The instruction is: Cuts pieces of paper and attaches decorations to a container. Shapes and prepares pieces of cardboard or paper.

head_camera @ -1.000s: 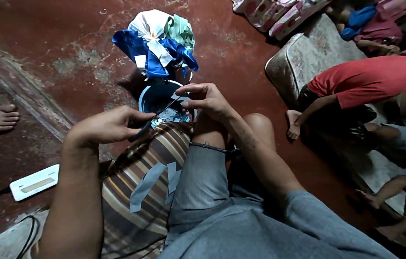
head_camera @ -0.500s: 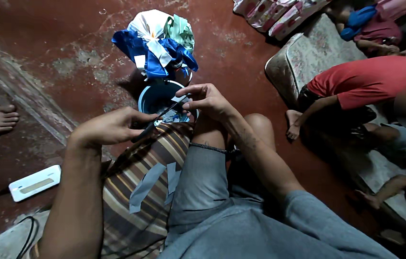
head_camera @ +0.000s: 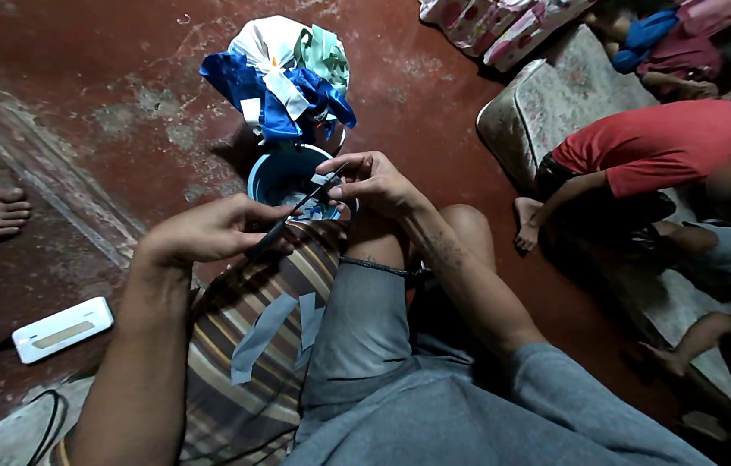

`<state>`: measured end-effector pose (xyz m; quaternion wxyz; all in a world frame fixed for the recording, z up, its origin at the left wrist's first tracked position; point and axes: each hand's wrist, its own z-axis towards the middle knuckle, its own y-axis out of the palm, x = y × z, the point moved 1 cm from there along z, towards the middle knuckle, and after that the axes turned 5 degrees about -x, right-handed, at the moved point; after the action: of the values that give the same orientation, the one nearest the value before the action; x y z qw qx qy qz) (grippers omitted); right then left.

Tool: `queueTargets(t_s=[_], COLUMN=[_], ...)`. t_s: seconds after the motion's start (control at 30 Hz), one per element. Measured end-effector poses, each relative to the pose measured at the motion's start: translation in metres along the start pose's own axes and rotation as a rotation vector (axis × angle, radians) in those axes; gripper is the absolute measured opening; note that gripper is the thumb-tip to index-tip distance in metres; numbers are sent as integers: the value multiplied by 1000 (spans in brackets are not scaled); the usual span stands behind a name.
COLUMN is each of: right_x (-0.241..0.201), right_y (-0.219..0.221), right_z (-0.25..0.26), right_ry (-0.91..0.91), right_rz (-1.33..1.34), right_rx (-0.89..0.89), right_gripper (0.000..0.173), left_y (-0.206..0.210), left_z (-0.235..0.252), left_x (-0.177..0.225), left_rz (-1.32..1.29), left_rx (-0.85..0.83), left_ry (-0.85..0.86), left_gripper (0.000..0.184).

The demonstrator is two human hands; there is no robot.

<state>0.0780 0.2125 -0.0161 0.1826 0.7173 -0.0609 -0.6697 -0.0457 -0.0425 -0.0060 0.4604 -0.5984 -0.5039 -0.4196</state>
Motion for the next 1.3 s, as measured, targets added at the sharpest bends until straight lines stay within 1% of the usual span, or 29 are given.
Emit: queueTargets(t_s=[0.2,0.4,0.57,0.67,0.77,0.83,0.9,0.97,1.03,1.1,1.13,1.2,1.23,1.3], right_x=[-2,-3,-3,-3,-9,-11,3,39,85,113,115,101,89,57], right_y=[3,2,3,3,-6,-30,-59,-91,-119,-137,-139,-133,-125,-107], right_z=[-1,0,0,0,9,24,46,64,70,71,68,63,61,62], right_ry=[22,36,41,59,137,237,384,512,603,662,658,607,555,378], right_rz=[21,33,17,29,-106,-250,-410,-545,-685,-754,-738,-655,-612,-531], right_rx=[-13,-20,-21,-37,-54,-59,-69,-63,-42,9,58,103,104,83], right_gripper=[39,38,38,39,33,30,29,30,35,38,36,29,25,19], left_y=[2,2,5,6,0,-7,-11,-13,-12,-14,-15,-14,-13,-14], left_z=[1,4,8,9,2,-5,-10,-8,-5,-6,-8,-9,-9,-9], left_x=[3,-3,-2,-3,-2,-2,-1,0,-1,-2,-2,-1,1,1], left_rz=[-12,-9,-39,-78,-100,-113,-109,-91,-93,-84,-71,-59,-63,-56], left_rx=[0,-26,-20,-19,9,66,164,232,234,221,224,244,252,254], left_ry=[-20,35,17,67,102,69,-28,-124,-172,-174,-174,-186,-195,-164], left_gripper=[46,46,47,44,49,54,53,50,49,49,48,47,48,48])
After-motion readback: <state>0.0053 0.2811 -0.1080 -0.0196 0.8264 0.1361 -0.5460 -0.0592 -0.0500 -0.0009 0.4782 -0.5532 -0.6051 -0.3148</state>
